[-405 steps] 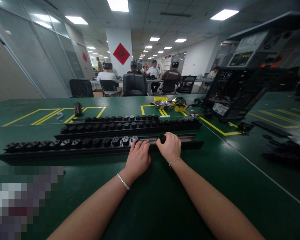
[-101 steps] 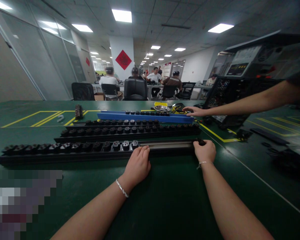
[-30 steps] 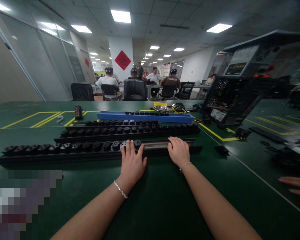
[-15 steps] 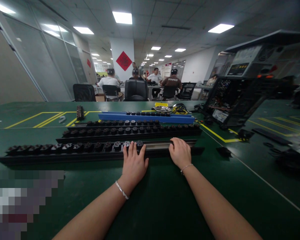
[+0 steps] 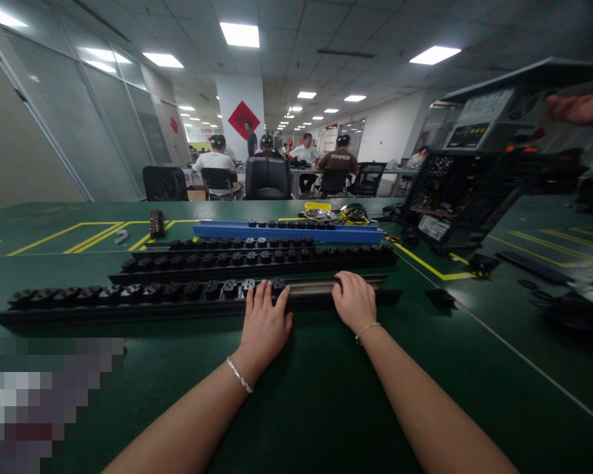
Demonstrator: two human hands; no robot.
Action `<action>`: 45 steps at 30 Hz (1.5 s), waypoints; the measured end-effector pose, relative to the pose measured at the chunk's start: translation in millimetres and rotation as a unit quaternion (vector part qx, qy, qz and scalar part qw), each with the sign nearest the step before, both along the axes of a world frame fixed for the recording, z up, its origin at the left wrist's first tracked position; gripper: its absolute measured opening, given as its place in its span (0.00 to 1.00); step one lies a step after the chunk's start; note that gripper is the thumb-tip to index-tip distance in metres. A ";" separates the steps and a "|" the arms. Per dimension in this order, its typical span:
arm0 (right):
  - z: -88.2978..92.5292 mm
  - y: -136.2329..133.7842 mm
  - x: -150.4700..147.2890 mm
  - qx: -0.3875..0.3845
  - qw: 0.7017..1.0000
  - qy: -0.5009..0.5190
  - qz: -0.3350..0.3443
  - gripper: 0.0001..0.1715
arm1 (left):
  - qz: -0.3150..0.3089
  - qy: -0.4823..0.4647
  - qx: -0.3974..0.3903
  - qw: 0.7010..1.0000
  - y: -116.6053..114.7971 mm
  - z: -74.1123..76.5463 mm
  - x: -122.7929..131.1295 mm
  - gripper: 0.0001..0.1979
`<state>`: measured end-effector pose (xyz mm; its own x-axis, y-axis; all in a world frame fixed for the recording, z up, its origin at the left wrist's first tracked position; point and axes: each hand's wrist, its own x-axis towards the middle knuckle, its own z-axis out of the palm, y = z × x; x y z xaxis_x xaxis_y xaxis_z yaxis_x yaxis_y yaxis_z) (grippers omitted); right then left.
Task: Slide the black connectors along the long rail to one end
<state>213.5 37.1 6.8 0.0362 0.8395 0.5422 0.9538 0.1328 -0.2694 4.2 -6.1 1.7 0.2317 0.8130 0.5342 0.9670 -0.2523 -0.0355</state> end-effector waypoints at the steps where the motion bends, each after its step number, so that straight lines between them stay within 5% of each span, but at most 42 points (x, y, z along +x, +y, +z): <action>1: 0.2 -0.2 -0.1 -0.002 1.000 0.001 0.000 0.19 | -0.002 0.000 0.000 1.000 0.0 0.1 0.0 0.26; 32: -3.9 1.0 -1.5 0.038 0.999 0.006 0.000 0.18 | -0.089 -0.067 -0.012 0.994 3.3 -0.8 0.7 0.23; 45: 7.8 -8.1 -43.5 -0.022 0.990 0.063 0.126 0.19 | -0.091 -0.072 -0.031 0.993 2.9 -1.3 2.6 0.24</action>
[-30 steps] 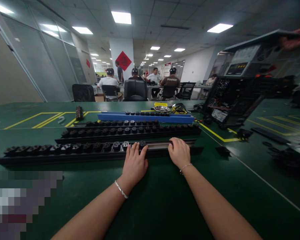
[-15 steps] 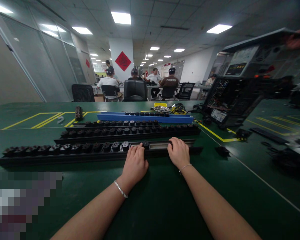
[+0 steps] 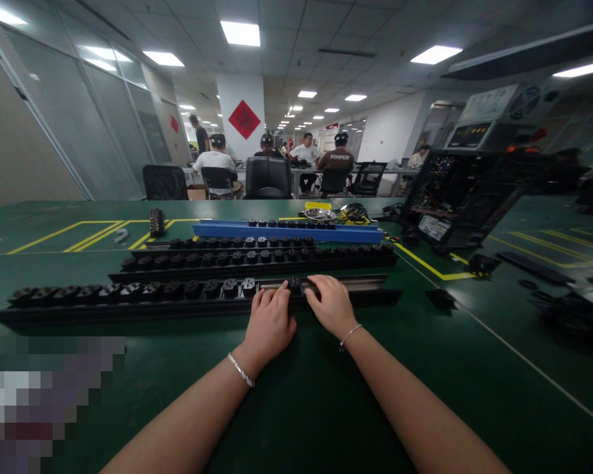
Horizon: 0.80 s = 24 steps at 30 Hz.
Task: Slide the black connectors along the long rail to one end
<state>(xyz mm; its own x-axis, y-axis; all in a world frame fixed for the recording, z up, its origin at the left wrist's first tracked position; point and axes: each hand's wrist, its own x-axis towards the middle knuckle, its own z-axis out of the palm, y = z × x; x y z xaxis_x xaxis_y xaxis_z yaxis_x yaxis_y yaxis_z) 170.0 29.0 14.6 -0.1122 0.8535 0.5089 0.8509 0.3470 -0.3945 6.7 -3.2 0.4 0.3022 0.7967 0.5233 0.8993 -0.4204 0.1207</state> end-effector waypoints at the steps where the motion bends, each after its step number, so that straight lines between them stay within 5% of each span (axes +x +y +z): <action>1: 0.3 0.0 -2.9 -0.008 1.000 0.003 -0.001 0.19 | 0.000 0.000 -0.001 1.000 0.0 0.2 0.3 0.24; 24: -1.8 1.2 -23.4 0.005 0.997 0.042 -0.069 0.16 | -0.020 0.014 -0.009 1.000 -2.9 4.3 1.2 0.28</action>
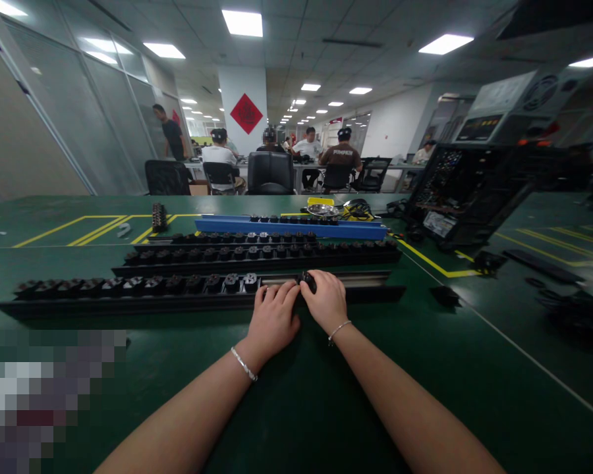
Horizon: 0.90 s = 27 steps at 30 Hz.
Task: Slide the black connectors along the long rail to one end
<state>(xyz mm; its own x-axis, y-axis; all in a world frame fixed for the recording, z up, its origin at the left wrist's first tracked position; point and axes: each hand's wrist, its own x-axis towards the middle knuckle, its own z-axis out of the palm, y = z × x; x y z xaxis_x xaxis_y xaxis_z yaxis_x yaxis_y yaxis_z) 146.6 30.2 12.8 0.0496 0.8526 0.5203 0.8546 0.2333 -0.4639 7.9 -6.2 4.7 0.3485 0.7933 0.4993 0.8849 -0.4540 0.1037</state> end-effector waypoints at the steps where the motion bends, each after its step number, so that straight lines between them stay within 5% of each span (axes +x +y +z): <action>1: -0.2 -0.1 0.1 0.000 1.000 0.000 -0.002 0.16 | -0.002 -0.001 0.000 1.000 -0.1 0.0 0.2 0.28; 27: -1.4 2.9 10.9 0.013 0.999 -0.008 -0.047 0.13 | -0.014 -0.007 0.002 1.000 0.5 -2.1 -0.2 0.23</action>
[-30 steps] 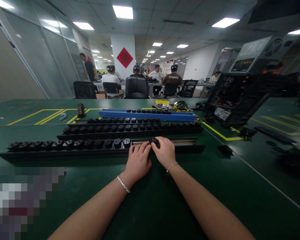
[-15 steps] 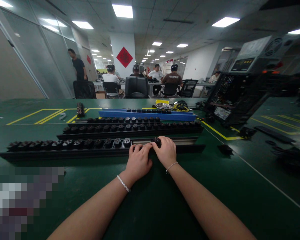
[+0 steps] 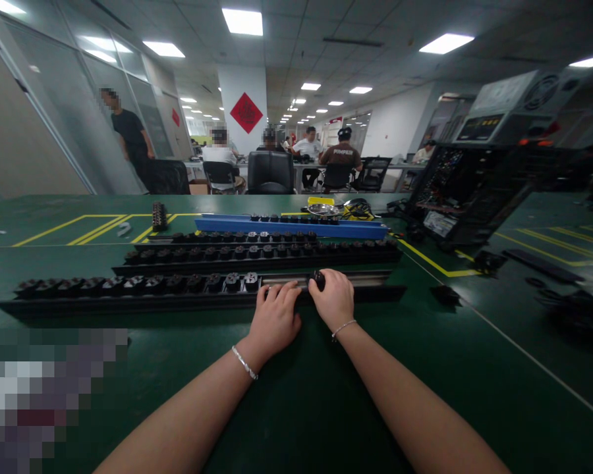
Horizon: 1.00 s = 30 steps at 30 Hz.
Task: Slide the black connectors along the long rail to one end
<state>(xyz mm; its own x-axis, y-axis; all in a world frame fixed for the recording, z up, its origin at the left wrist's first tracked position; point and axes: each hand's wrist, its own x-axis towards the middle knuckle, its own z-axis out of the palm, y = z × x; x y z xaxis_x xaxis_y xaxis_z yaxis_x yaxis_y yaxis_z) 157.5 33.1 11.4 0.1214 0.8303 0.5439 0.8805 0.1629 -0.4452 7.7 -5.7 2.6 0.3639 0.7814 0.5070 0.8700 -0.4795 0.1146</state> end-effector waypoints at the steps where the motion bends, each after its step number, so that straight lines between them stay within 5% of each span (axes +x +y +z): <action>1: -0.2 0.0 0.7 0.002 1.000 -0.001 -0.002 0.13 | 0.002 0.001 0.000 1.000 0.0 -0.1 0.0 0.23; 30: 2.2 -0.3 18.4 -0.021 0.998 -0.002 -0.056 0.14 | -0.002 -0.005 0.010 1.000 -0.2 1.2 0.5 0.22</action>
<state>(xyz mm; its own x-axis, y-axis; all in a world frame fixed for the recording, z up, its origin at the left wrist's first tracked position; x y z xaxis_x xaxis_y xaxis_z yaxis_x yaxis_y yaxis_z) 175.8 32.8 13.6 0.2120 0.8334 0.5104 0.8943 0.0452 -0.4452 8.2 -5.9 3.8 0.3616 0.7703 0.5253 0.8672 -0.4848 0.1139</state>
